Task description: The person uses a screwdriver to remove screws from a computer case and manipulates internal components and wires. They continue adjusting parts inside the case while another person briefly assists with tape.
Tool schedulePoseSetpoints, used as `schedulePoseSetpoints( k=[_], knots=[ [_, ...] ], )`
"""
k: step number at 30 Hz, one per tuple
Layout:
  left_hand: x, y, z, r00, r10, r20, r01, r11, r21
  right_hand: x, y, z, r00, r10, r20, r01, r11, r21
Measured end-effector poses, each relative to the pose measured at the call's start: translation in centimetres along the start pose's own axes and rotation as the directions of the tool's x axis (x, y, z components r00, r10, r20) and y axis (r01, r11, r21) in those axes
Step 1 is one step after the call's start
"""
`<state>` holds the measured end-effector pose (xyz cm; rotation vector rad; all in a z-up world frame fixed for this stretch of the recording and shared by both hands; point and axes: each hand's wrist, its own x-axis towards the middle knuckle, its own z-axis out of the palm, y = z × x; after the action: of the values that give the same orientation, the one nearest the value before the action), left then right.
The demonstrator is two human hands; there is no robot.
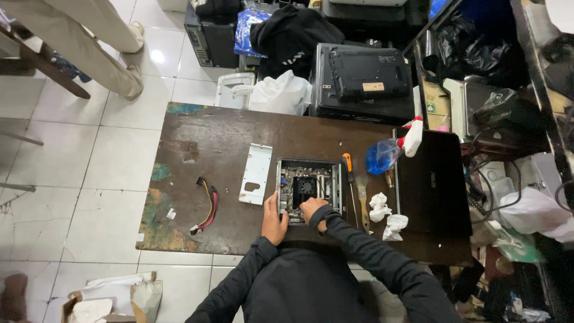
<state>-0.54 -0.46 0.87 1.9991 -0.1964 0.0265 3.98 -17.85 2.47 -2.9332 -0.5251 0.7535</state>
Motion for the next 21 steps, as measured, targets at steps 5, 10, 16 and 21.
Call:
schedulePoseSetpoints(
  k=[5, 10, 16, 21],
  knots=[
    [0.0, -0.9, 0.5, 1.0, 0.001, -0.009, -0.001, 1.0, 0.011, -1.6, 0.3, -0.8, 0.999, 0.027, -0.03, -0.025, 0.998, 0.064],
    [0.1, -1.2, 0.5, 1.0, -0.008, -0.01, 0.008, 1.0, 0.009, -2.4, -0.6, -3.6, 0.991, 0.132, 0.005, -0.132, 0.991, 0.03],
    [0.4, -1.3, 0.6, 1.0, 0.012, -0.018, -0.012, 1.0, 0.006, -2.0, -0.8, -2.8, 0.99, 0.128, 0.051, -0.129, 0.991, 0.018],
    [0.1, -0.9, 0.4, 1.0, 0.017, -0.017, -0.016, 1.0, 0.001, -0.7, -1.1, -1.8, 0.993, 0.087, 0.081, -0.082, 0.995, -0.063]
  ],
)
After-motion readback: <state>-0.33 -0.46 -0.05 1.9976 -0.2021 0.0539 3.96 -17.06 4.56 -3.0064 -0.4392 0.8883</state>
